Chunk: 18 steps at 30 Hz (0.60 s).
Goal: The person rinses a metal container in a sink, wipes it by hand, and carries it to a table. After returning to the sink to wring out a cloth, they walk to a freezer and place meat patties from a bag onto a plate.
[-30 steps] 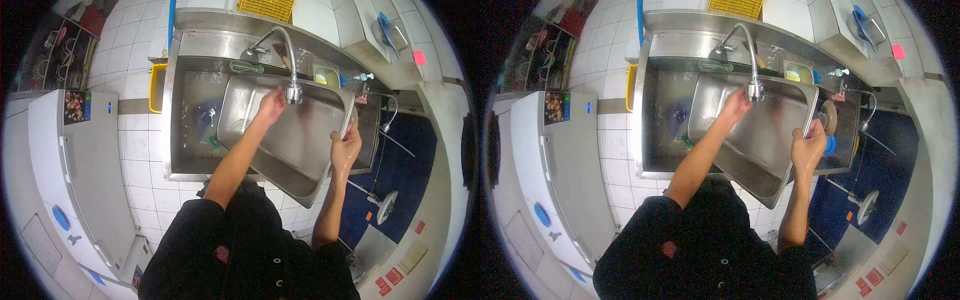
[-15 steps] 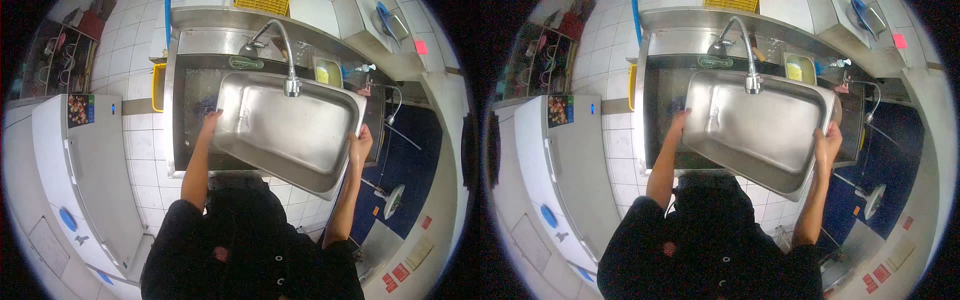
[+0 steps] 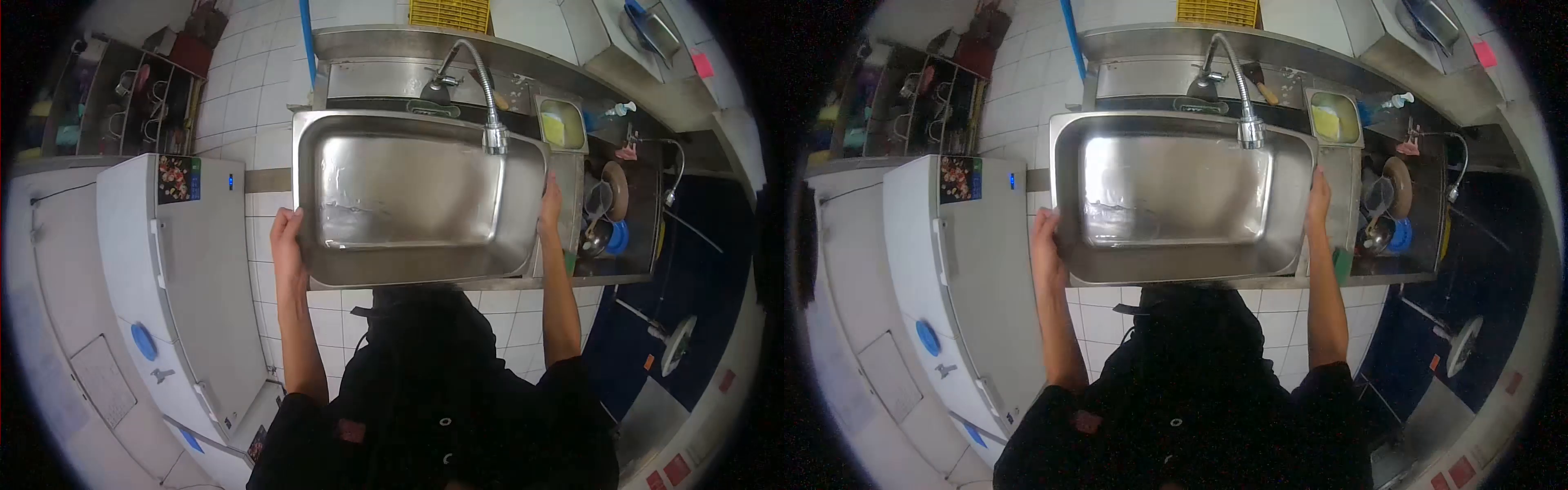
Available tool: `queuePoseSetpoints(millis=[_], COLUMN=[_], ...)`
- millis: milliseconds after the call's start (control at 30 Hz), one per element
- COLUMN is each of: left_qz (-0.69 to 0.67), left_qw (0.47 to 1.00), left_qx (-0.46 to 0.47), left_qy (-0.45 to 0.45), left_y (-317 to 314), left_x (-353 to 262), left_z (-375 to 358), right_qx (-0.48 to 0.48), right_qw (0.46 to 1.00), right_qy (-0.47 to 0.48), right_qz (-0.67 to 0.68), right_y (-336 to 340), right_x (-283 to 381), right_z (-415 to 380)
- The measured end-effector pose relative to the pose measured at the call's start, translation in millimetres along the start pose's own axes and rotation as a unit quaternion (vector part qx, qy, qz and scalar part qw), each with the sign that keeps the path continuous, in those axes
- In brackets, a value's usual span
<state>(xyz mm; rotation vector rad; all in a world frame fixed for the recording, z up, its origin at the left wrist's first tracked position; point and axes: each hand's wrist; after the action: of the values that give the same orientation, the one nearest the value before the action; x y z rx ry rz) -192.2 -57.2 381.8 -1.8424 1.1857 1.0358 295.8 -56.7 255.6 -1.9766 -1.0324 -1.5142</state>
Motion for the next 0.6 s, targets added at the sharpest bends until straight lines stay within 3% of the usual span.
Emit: queuePoseSetpoints(millis=[167, 267, 367, 467, 567, 600], left_qz=[0.008, 0.085, 0.160, 0.170, 0.034, 0.058], left_qw=[0.999, 0.993, 0.984, 0.984, 0.995, 0.993], left_qx=[-0.024, -0.020, -0.077, -0.050, 0.004, 0.009], left_qy=[-0.039, -0.083, -0.032, 0.029, 0.094, 0.100], left_y=[2, 14, 51, 50, 13, 15], left_x=[-37, -35, 4, 48, 44, 54], left_z=[-38, -36, 10, 28, 9, 13], right_qx=[-0.017, -0.020, -0.007, 0.024, 0.036, 0.035], right_qw=[0.998, 0.997, 0.989, 0.986, 0.968, 0.966], right_qy=[-0.031, -0.026, -0.038, 0.009, 0.023, 0.023], right_qz=[-0.056, -0.076, -0.143, -0.167, -0.245, -0.256], right_y=[-18, -30, -19, 1, 36, 46], right_x=[-59, -46, -9, 20, 29, 28], right_z=[16, 1, -23, -30, -7, -3])
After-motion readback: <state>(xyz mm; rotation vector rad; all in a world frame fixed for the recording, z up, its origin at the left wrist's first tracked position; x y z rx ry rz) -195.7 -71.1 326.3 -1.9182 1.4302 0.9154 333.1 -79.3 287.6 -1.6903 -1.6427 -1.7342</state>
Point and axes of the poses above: each hand's wrist, its own z-axis towards the middle knuckle, its own y-axis out of the back of the hand, x = y × z, and after that the axes turned 2 degrees about -y, right-handed
